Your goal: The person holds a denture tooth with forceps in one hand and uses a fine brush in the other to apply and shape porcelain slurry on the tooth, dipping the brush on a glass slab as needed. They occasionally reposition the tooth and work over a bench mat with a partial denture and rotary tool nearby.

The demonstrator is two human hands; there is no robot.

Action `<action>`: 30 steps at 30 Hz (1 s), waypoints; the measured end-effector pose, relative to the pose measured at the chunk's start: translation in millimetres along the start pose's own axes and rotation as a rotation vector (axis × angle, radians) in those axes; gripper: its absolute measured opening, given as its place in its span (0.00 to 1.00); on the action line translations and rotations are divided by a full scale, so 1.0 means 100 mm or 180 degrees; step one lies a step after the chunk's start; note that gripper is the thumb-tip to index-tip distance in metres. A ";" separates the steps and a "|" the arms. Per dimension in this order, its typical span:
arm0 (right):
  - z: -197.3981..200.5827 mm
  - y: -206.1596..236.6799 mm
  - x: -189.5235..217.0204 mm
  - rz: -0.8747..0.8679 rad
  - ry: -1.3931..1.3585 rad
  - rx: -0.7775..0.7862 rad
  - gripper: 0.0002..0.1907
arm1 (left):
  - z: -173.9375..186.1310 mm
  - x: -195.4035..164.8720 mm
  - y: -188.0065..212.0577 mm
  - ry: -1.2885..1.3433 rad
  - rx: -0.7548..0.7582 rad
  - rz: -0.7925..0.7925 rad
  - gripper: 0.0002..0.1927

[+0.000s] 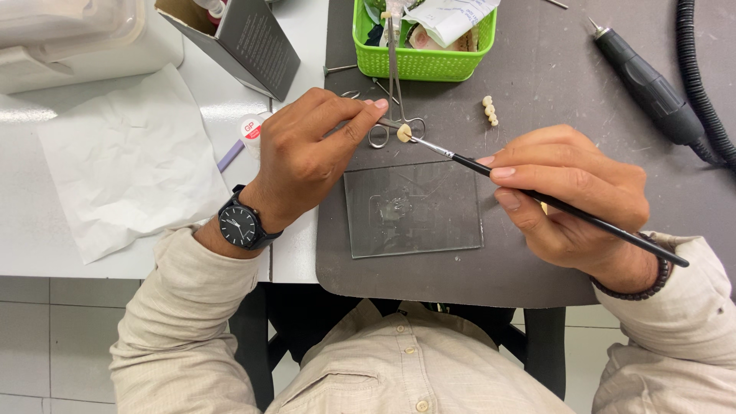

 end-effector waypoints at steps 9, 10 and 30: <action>0.01 0.01 0.00 0.0057 0.0046 -0.0064 0.07 | 0.00 0.01 0.00 -0.0019 0.0020 0.0015 0.15; 0.02 0.00 0.00 0.0058 0.0051 -0.0087 0.07 | -0.01 0.01 0.00 -0.0008 0.0026 0.0020 0.15; 0.03 0.02 0.01 -0.0019 0.0093 -0.0107 0.06 | 0.01 -0.01 0.00 -0.0025 0.0010 -0.0017 0.15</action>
Point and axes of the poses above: each hand's wrist, its own y-axis away from the middle knuckle, its own z-axis out of the back of the hand, x = y × z, the point moved 10 cm from there along -y, towards the middle knuckle, and after that the axes turned 9 degrees about -y, right-handed, at the moved point
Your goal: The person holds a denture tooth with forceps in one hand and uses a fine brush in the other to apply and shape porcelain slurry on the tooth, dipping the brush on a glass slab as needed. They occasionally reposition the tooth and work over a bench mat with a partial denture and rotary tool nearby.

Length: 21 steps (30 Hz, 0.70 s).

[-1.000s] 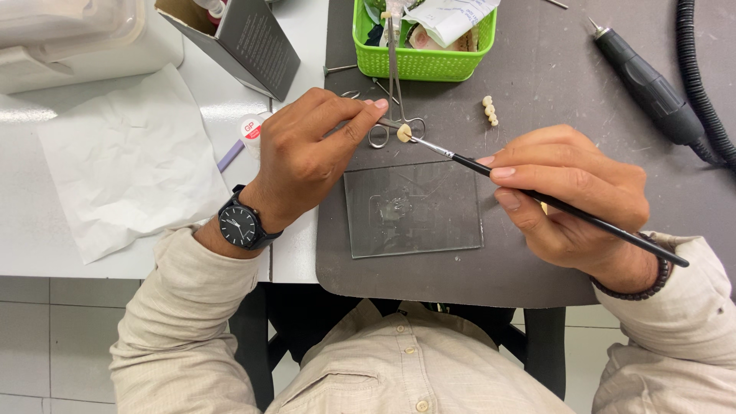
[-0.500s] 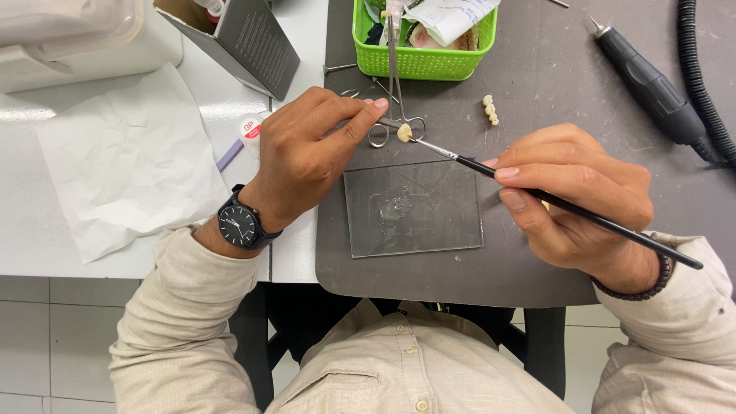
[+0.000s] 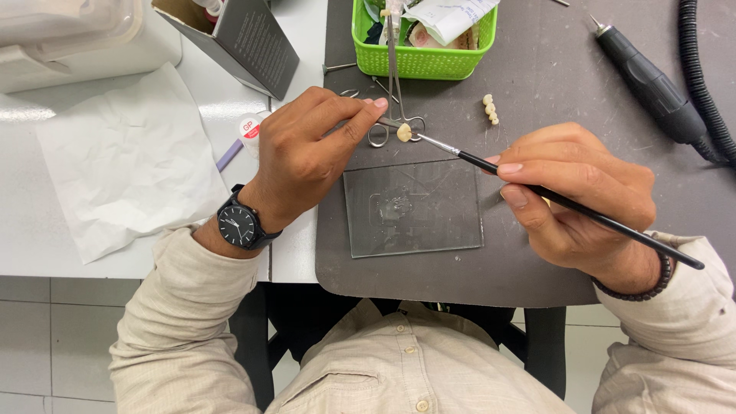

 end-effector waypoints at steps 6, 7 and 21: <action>0.00 -0.01 0.00 0.0008 -0.0011 -0.0006 0.06 | 0.00 0.00 -0.01 0.0029 -0.0008 0.0001 0.15; 0.00 0.00 0.00 0.0002 0.0013 -0.0009 0.06 | 0.00 0.00 -0.01 0.0028 -0.0009 0.0000 0.15; -0.39 0.32 -0.67 -0.1464 -0.0662 0.0677 0.07 | 0.01 0.08 0.04 0.0036 -0.0155 0.0161 0.18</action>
Point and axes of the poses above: each hand's wrist, its own y-axis away from the middle knuckle, its own z-axis out of the back of the hand, x = y × z, the point moved 10 cm from there along -y, towards the middle knuckle, and after that the axes turned 9 degrees about -y, right-handed, at the moved point
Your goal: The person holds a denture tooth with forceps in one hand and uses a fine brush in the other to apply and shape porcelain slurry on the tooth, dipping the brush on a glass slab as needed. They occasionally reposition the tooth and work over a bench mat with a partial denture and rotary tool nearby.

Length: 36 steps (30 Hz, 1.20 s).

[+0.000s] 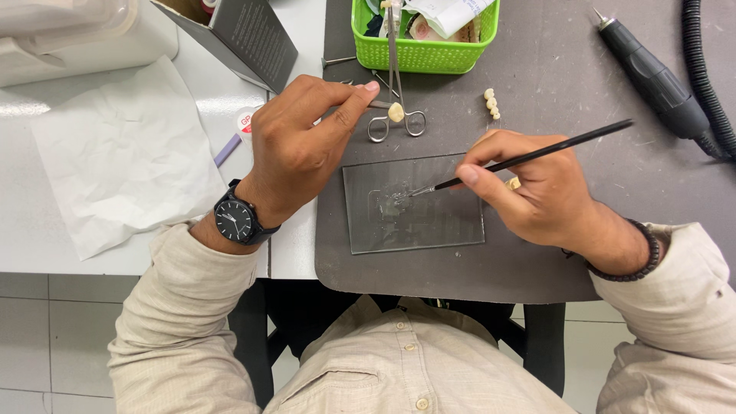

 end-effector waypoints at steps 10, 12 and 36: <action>-0.08 -0.03 -0.09 -0.0022 0.0402 0.0176 0.09 | -0.02 0.00 0.01 -0.0023 0.0032 -0.0022 0.18; -0.11 -0.03 -0.11 -0.0050 0.0415 0.0254 0.08 | -0.02 -0.01 0.01 -0.0024 0.0040 -0.0039 0.17; -0.12 0.03 -0.08 -0.0122 -0.0598 0.0210 0.07 | -0.04 -0.01 0.02 -0.0029 -0.0009 -0.0053 0.16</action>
Point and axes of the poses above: each hand's wrist, its own y-axis away from the middle knuckle, its own z-axis out of the back of the hand, x = y × z, the point moved 10 cm from there along -y, towards the middle knuckle, and after that the axes turned 9 degrees about -y, right-handed, at the moved point
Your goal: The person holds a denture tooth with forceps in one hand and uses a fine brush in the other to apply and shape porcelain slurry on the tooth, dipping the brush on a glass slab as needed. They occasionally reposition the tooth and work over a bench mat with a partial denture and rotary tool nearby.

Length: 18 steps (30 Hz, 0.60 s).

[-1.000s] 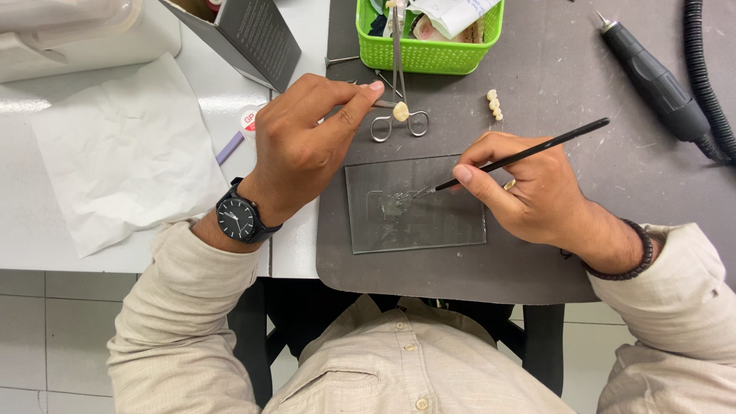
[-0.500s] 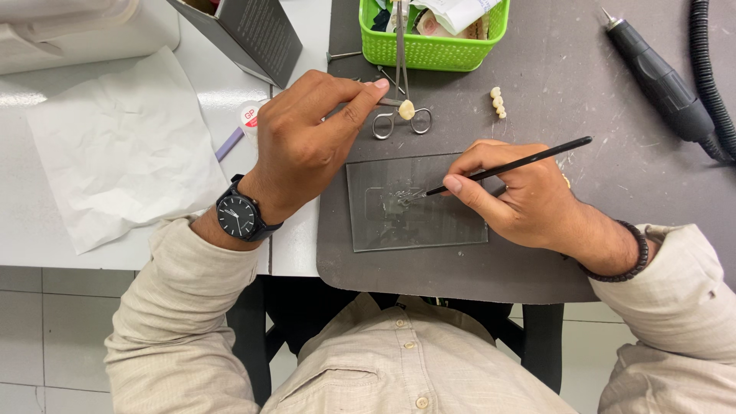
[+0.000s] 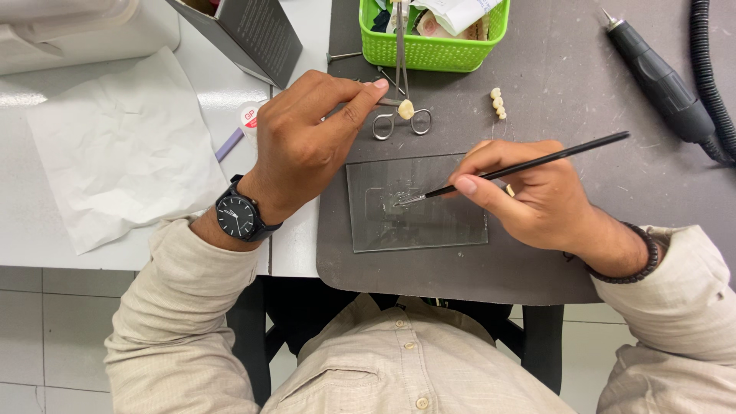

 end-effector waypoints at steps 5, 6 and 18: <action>0.34 0.13 0.39 0.0859 -0.0332 -0.0453 0.06 | -0.01 0.00 -0.03 -0.0008 0.0054 0.0013 0.17; 0.42 0.17 0.49 0.1056 -0.0158 -0.0619 0.05 | -0.01 0.00 -0.03 -0.0009 0.0067 0.0004 0.17; 0.30 0.13 0.87 0.1752 0.1382 -0.0730 0.09 | 0.00 -0.03 -0.06 0.0018 0.0116 -0.0040 0.17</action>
Point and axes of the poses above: each hand's wrist, its own y-axis away from the middle knuckle, its own z-axis out of the back of the hand, x = y × z, the point moved 10 cm from there along -y, towards the middle knuckle, and after that the axes turned 9 degrees about -y, right-handed, at the moved point
